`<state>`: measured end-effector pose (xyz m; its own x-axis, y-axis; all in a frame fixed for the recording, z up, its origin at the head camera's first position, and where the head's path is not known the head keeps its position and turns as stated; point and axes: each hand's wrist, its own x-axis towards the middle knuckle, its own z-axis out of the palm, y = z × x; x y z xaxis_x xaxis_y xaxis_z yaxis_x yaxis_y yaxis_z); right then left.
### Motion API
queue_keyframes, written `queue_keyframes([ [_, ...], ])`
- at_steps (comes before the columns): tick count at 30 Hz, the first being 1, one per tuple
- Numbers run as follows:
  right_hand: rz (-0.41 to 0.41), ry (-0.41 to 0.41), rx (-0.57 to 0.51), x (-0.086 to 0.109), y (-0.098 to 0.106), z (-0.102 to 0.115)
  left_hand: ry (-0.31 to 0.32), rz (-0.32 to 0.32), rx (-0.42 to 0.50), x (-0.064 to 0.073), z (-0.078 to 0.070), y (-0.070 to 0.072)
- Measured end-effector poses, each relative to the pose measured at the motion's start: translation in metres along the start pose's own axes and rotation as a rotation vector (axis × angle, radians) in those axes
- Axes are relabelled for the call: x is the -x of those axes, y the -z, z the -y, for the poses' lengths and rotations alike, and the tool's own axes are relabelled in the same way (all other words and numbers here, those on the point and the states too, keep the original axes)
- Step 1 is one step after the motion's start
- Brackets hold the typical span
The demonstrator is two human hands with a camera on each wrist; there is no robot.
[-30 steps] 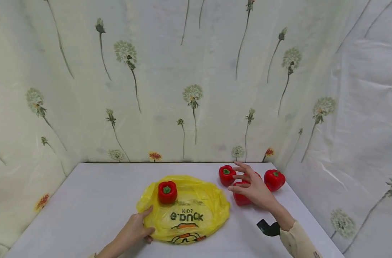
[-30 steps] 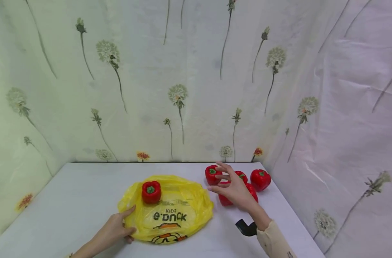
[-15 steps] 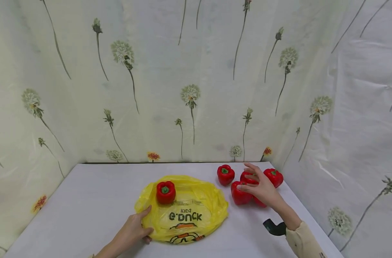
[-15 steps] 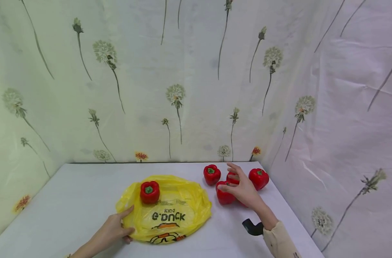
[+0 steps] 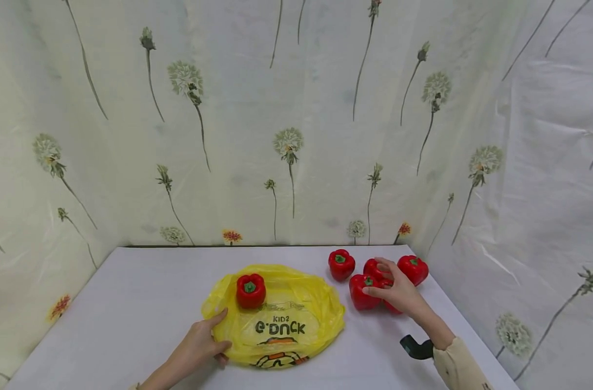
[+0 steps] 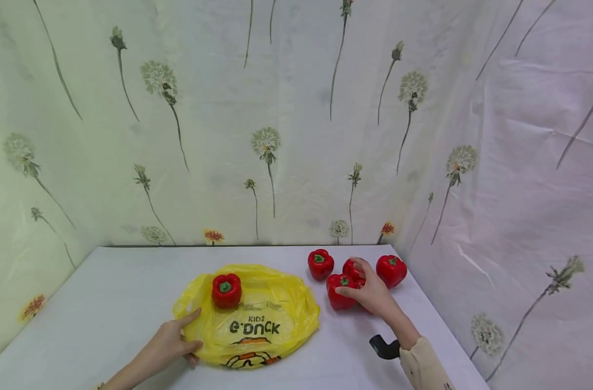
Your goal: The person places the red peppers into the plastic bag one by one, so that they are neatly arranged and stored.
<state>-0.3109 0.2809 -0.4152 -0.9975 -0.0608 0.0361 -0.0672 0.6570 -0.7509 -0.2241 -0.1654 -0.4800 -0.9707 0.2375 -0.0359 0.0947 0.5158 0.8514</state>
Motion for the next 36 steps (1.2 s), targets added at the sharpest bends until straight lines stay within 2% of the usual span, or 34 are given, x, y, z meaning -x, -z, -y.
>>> queue_keyframes([
  [10,0.013,-0.011,0.002,-0.003,-0.011,-0.006,0.021,-0.010,-0.021,0.001,0.000,-0.002],
  [17,0.014,-0.010,0.000,-0.003,-0.015,-0.008,0.023,0.007,-0.024,0.000,0.001,-0.004],
  [27,0.024,-0.039,0.147,-0.014,-0.040,-0.020,0.022,0.007,-0.044,0.000,0.002,-0.004],
  [32,0.018,-0.044,0.121,-0.017,-0.043,-0.026,0.012,0.005,-0.043,-0.001,0.002,-0.005],
  [36,0.007,-0.040,0.110,-0.017,-0.044,-0.026,0.032,0.005,-0.043,-0.001,0.001,-0.005],
])
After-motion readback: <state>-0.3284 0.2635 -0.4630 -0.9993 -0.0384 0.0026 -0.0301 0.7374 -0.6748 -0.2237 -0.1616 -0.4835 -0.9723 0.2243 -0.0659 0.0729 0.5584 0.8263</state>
